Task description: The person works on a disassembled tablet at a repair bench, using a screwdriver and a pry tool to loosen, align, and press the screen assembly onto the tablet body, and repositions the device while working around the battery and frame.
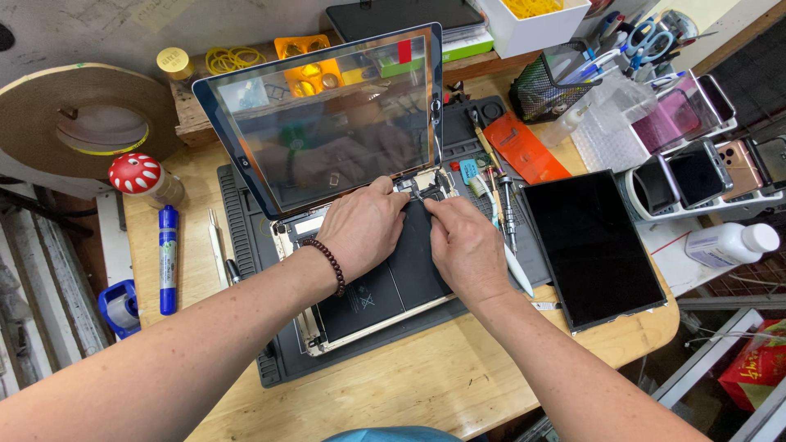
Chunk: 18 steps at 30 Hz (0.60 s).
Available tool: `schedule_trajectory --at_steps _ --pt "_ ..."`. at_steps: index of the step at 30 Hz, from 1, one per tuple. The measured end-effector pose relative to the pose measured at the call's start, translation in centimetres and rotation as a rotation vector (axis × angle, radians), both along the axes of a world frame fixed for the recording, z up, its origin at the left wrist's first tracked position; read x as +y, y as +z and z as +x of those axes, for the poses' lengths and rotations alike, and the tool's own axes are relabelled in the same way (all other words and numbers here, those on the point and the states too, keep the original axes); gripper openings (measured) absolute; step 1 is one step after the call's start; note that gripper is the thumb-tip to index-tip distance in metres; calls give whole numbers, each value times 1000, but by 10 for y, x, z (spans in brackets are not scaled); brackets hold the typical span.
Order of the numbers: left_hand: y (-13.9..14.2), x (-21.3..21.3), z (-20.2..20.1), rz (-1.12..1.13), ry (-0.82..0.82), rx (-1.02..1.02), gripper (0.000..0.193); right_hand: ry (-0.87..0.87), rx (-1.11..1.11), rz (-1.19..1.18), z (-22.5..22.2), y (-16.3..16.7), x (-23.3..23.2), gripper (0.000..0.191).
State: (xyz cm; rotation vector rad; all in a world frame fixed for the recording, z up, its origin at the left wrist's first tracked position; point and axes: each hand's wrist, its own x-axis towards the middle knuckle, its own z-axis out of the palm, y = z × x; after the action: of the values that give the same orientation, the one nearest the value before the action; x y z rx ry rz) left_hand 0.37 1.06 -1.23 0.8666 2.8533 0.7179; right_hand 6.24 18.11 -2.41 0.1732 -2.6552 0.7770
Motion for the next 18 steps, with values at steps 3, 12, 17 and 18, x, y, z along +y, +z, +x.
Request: schedule_trajectory --at_steps 3,12,17,18 --pt "-1 0 -1 9 -4 11 21 6 6 5 -1 -1 1 24" --pt "3 -2 -1 44 -42 44 33 -46 44 -132 8 9 13 26" --pt "6 7 -3 -50 -73 24 29 -298 -42 -21 22 11 42 28" --pt "6 7 -3 -53 -70 26 30 -328 -90 -25 23 9 46 28"
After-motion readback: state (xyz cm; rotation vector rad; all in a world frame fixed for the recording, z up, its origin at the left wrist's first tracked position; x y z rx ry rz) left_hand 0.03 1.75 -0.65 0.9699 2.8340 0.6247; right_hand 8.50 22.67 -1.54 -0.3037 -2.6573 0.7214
